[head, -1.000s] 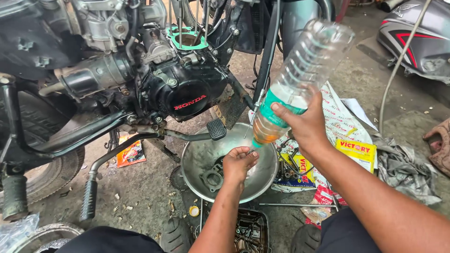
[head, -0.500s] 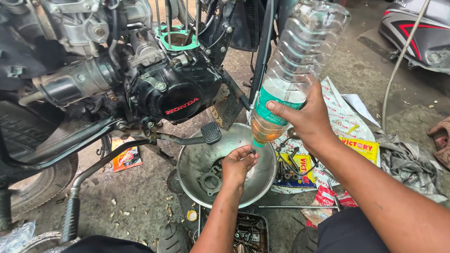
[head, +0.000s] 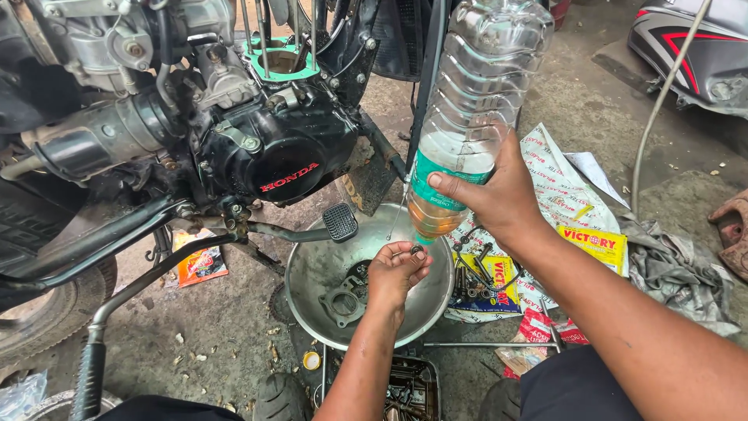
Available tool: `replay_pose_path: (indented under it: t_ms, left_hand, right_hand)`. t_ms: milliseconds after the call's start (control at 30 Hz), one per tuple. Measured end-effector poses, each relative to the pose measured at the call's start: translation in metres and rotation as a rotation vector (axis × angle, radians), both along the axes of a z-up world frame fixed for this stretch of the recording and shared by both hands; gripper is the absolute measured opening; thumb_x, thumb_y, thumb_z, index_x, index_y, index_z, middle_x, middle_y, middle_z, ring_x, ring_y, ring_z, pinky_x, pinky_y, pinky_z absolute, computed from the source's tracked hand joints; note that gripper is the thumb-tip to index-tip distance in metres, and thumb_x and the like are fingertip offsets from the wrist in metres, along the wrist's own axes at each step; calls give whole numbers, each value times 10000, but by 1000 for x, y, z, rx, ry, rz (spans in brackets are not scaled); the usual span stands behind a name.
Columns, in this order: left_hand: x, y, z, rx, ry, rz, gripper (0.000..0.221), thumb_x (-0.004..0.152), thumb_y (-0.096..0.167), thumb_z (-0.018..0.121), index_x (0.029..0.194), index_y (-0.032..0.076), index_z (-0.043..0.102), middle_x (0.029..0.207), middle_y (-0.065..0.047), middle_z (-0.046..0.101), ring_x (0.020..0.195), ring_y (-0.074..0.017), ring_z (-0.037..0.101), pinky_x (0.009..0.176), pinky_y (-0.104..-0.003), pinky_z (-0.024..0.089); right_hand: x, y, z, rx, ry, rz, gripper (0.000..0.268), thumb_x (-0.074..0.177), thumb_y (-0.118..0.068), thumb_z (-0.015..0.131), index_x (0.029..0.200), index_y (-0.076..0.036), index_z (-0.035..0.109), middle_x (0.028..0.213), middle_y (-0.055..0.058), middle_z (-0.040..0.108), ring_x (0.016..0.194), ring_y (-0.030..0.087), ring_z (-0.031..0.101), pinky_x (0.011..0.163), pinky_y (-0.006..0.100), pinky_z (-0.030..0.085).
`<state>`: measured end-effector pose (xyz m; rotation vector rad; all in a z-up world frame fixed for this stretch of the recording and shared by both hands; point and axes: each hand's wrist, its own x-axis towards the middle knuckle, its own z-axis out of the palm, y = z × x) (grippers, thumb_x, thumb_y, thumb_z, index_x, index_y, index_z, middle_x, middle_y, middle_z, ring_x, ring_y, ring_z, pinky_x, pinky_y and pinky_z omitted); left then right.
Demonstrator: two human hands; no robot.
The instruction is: Cleaning and repairing motorcycle engine parts using liquid from a bottle.
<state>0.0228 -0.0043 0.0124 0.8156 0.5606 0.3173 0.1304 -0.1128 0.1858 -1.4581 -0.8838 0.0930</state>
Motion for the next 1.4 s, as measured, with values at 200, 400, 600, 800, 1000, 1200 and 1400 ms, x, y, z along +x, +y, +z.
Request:
replay_pose_path:
  t_ms: [200,400,600,800,1000,1200,1400]
  left_hand:
    - [-1,0,7,42,13,-34,351,884,-5,702,1224,23,619,960,-91,723,863,-170,738,751,-270,610]
    - [1,-3,8,55,-6,-50,331,885,-4,721,1201,11,622,965,-93,726,859,-166,730,744,-265,601]
    - [0,-5,12,14,-31,-32,253,892,-10,710,1090,33,558,989,-122,740,874,-186,740,738,-276,605]
    - [-3,-4,22,-5,-2,-15,286,926,10,671,1161,54,514,1025,-134,728,938,-217,753,754,-295,612]
    - [-1,-2,19,-3,-14,-45,331,967,92,631,1290,29,602,1096,-119,734,997,-220,754,808,-307,629]
    - [-3,14,23,2,-168,-194,295,976,122,637,1257,35,636,1169,-91,747,1094,-230,729,886,-354,616]
    - [-8,9,-5,1058,447,-290,191,879,180,740,1053,189,817,1051,-91,762,881,-251,744,799,-365,559]
  right_hand:
    - [0,0,-1,-28,-11,-6,842,803,-175,880,1461,-45,372,1363,104,611,1270,190,619,1087,360,517]
    - [-2,0,2,-39,-15,-19,863,798,-177,884,1470,-45,360,1389,106,602,1291,194,607,1101,360,502]
    - [1,-2,-1,-6,-1,-12,853,806,-167,878,1472,-42,361,1386,105,597,1288,195,607,1100,363,508]
    - [2,-3,-2,-16,19,-38,830,814,-160,870,1461,-39,365,1353,104,609,1256,191,622,1076,358,519]
    - [0,-6,10,16,71,-53,810,820,-144,859,1464,-45,377,1347,97,616,1247,192,624,1079,361,515]
    - [16,-22,13,254,371,-67,645,854,-159,818,1382,-88,454,1299,69,624,1218,217,639,1085,431,538]
    - [35,-79,27,491,818,-108,396,928,-344,709,1243,-117,629,1241,57,705,1198,264,691,1073,534,564]
